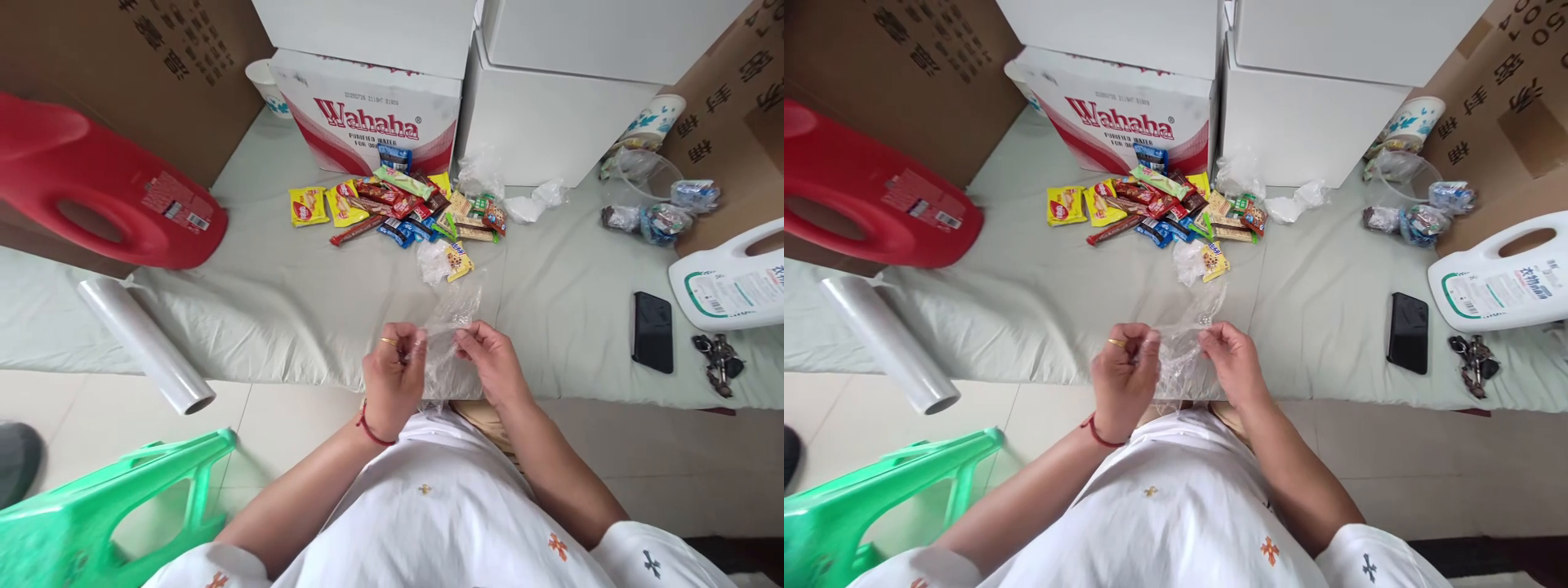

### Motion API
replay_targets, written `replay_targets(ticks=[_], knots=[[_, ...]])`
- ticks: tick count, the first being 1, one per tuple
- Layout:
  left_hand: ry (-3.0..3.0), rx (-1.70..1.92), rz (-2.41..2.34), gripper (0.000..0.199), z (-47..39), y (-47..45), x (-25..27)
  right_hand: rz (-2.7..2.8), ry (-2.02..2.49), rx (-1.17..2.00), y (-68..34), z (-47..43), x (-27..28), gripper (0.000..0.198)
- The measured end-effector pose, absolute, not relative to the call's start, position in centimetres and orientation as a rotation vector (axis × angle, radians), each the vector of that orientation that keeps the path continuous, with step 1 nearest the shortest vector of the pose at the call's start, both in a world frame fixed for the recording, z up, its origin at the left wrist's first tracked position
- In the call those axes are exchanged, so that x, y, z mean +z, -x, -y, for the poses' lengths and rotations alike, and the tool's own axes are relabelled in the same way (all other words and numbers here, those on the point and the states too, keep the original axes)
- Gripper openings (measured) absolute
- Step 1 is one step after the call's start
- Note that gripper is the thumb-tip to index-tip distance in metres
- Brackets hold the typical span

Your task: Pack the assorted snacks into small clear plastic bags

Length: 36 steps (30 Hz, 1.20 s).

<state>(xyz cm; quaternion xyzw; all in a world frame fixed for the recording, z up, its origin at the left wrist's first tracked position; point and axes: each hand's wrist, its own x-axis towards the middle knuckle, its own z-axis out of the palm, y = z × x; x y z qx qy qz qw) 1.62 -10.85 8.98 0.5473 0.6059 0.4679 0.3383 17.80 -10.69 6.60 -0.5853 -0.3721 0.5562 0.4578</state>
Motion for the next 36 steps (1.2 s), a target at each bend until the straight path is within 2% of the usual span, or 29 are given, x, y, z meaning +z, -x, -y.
replay_targets(ticks=[4,7,9,12,14,17,20,23,26,32,34,36], knots=[[-0.803,1.218,-1.532,0.028,9.9,1.5,7.4,0.768,1.444,1.398,-20.0,10.2,5.7,0.044],[-0.715,1.129,-1.640,0.029,10.3,4.4,5.4,0.762,1.467,1.416,-21.3,10.7,5.5,0.043],[-0.940,1.037,-1.813,0.035,11.0,6.2,4.4,0.825,1.474,1.428,-21.9,11.1,5.3,0.041],[-1.478,0.969,-2.068,0.056,11.6,7.7,4.6,0.974,1.477,1.420,-22.4,11.4,5.0,0.037],[-1.796,0.990,-2.075,0.068,11.0,7.5,5.4,1.085,1.480,1.392,-22.5,11.4,4.8,0.034],[-2.031,0.982,-1.913,0.076,8.9,5.7,6.7,1.212,1.488,1.364,-22.5,11.4,4.8,0.030],[-2.171,0.916,-1.864,0.071,6.1,3.2,6.7,1.274,1.510,1.370,-22.8,11.7,4.9,0.030],[-2.478,0.755,-1.574,0.041,4.5,1.4,5.2,1.271,1.568,1.383,-24.1,12.3,4.7,0.032],[-2.585,0.512,-1.341,0.042,5.1,0.9,3.1,1.150,1.673,1.354,-26.3,13.0,4.2,0.040],[-2.402,0.338,-1.702,0.058,9.7,0.2,1.1,0.811,1.829,1.264,-28.6,13.1,4.5,0.073],[-2.358,0.315,-1.777,0.060,10.8,-0.6,1.3,0.939,1.876,1.166,-27.7,12.8,5.0,0.083],[-2.324,0.305,-1.818,0.060,11.2,-1.2,1.7,1.250,1.893,0.891,-26.6,12.4,5.7,0.091]])
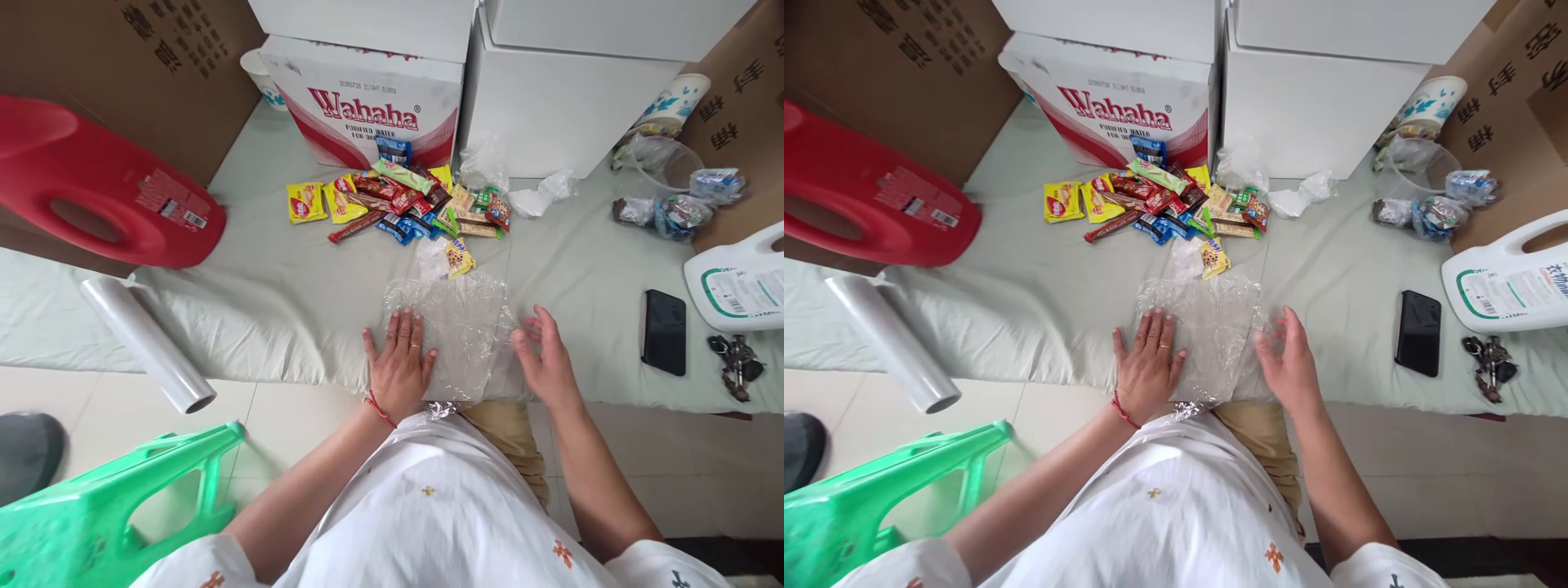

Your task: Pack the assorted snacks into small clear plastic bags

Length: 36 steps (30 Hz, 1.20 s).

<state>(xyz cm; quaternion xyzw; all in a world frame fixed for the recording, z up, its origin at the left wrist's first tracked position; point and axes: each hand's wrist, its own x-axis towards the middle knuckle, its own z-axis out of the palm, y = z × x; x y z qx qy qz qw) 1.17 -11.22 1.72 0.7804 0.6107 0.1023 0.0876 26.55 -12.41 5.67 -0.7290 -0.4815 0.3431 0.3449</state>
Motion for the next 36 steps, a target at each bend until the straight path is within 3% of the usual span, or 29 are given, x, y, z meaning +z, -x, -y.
replay_targets(ticks=[2,4,5,9,10,15,20,23,31,36], knots=[[-2.304,0.308,-1.832,0.058,11.0,-1.4,2.2,1.612,1.814,0.609,-25.6,12.1,6.3,0.100],[-2.298,0.307,-1.826,0.056,10.4,-1.1,2.6,1.924,1.690,0.558,-25.5,11.8,6.8,0.101],[-2.296,0.300,-1.822,0.055,9.9,-0.8,2.7,2.053,1.635,0.613,-25.9,11.8,7.0,0.094],[-2.303,0.284,-1.819,0.054,8.6,0.8,2.3,2.327,1.502,0.898,-29.7,13.2,6.4,0.029],[-2.309,0.288,-1.819,0.055,8.5,1.2,2.0,2.344,1.497,0.940,-30.9,13.9,6.1,0.021],[-2.306,0.325,-1.818,0.057,8.8,2.0,1.2,2.220,1.702,0.991,-35.6,18.3,5.6,0.023],[-2.274,0.315,-1.831,0.056,8.9,1.8,1.5,1.789,2.067,0.636,-33.5,17.1,5.7,0.037],[-2.250,0.307,-1.865,0.057,8.9,1.9,1.8,1.813,2.136,0.476,-30.6,14.7,4.7,0.043],[-2.266,0.332,-1.850,0.060,8.9,3.5,1.1,1.777,2.213,0.712,-33.1,13.3,3.5,0.029],[-2.295,0.334,-1.843,0.060,8.9,3.5,0.8,1.880,2.124,0.452,-30.5,6.3,6.7,0.032]])
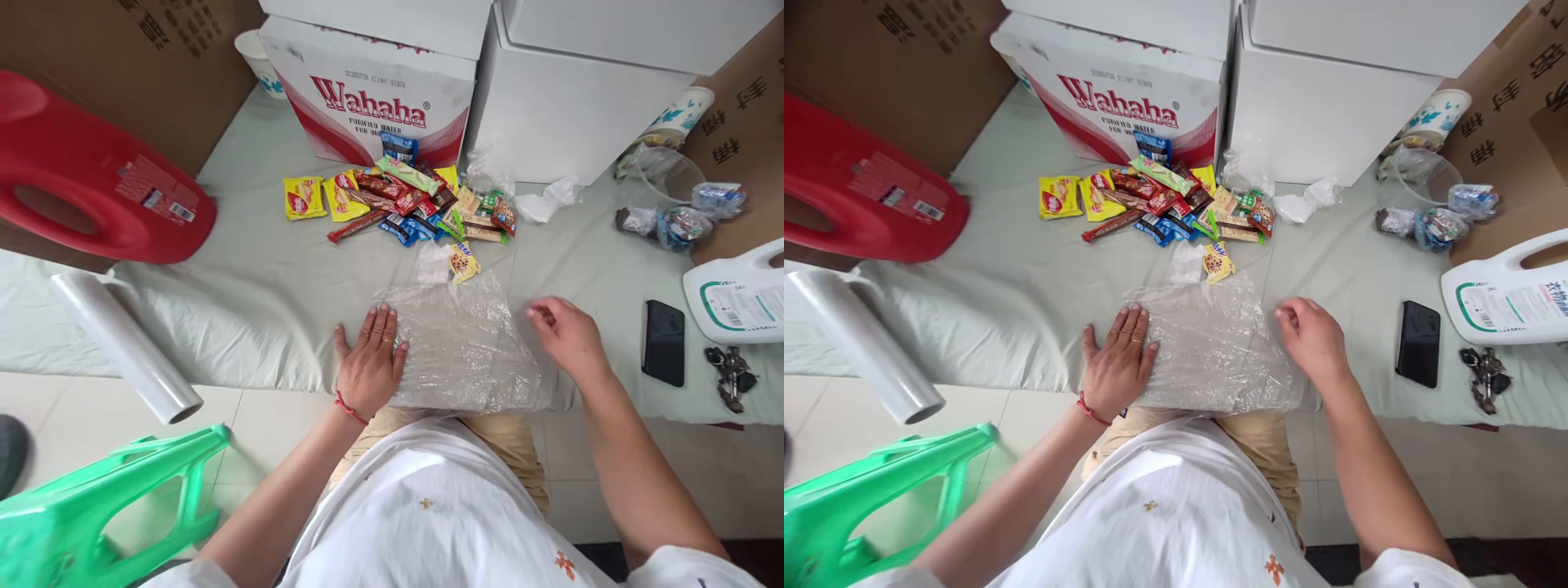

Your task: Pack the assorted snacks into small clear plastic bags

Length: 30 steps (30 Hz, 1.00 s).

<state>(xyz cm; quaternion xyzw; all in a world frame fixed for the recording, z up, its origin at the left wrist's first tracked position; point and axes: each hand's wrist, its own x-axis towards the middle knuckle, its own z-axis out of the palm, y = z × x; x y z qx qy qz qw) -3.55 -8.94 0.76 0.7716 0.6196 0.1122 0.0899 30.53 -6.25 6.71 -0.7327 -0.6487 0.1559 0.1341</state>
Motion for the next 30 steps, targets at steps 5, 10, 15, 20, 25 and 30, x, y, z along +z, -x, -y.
replay_targets(ticks=[5,10,15,20,25,30], knots=[[-2.301,0.319,-1.848,0.059,9.0,3.5,0.8,2.218,2.064,0.336,-22.4,-3.6,7.1,0.068],[-2.304,0.332,-1.837,0.059,9.0,3.7,0.9,2.244,2.229,0.422,-20.7,-7.6,6.1,0.071],[-2.306,0.360,-1.809,0.059,9.1,3.8,0.9,2.153,2.342,0.353,-23.8,-7.1,5.9,0.063],[-2.303,0.368,-1.807,0.058,9.1,3.8,1.0,2.080,2.313,0.390,-24.2,-7.3,5.6,0.068],[-2.317,0.383,-1.801,0.058,9.1,3.8,0.9,2.060,2.151,0.204,-24.8,-6.2,8.0,0.056],[-2.331,0.382,-1.807,0.059,9.1,3.9,0.9,2.208,1.631,0.259,-25.4,-0.7,11.4,0.057]])
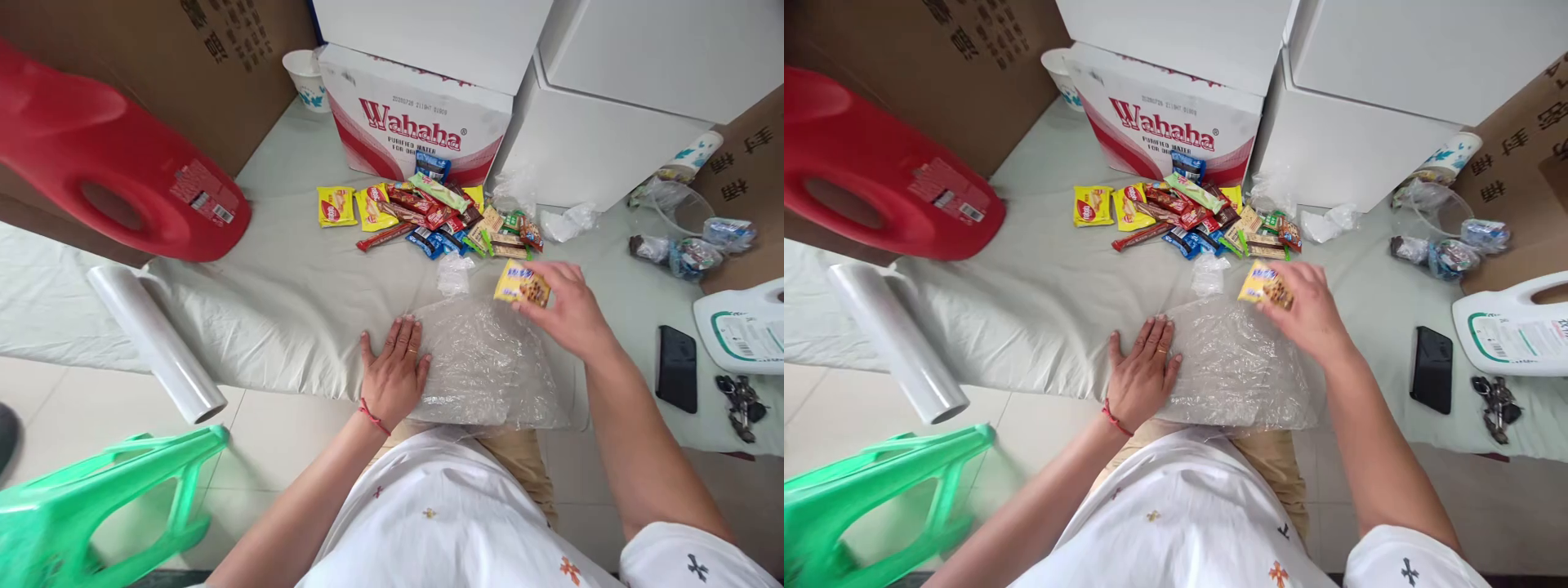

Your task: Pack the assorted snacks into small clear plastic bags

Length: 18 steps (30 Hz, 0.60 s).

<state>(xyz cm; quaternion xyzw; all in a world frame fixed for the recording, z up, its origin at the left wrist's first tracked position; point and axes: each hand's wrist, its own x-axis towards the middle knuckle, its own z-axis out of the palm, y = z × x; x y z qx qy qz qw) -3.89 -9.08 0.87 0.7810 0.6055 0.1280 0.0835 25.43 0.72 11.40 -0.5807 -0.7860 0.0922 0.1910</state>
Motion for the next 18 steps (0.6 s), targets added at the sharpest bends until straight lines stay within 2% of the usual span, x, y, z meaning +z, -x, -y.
replay_targets(ticks=[4,8,11,13,15,16,18], knots=[[-2.341,0.367,-1.805,0.059,9.0,3.9,1.0,2.426,1.263,0.562,-23.3,3.9,10.3,0.055],[-2.343,0.370,-1.799,0.059,9.0,3.9,1.1,2.526,1.238,0.709,-21.3,5.6,6.4,0.053],[-2.334,0.389,-1.804,0.059,9.0,4.0,1.0,2.551,1.233,0.771,-21.7,3.9,5.5,0.053],[-2.332,0.399,-1.801,0.060,9.0,4.0,0.9,2.426,1.409,0.732,-23.0,0.9,6.4,0.046],[-2.331,0.403,-1.801,0.060,9.0,4.0,0.8,2.120,1.830,0.526,-24.7,-3.3,7.8,0.041],[-2.330,0.402,-1.804,0.060,9.0,4.0,0.8,1.930,2.067,0.401,-25.6,-5.7,8.4,0.044],[-2.330,0.399,-1.811,0.060,8.9,3.9,0.8,1.750,2.248,0.310,-27.1,-10.1,8.8,0.059]])
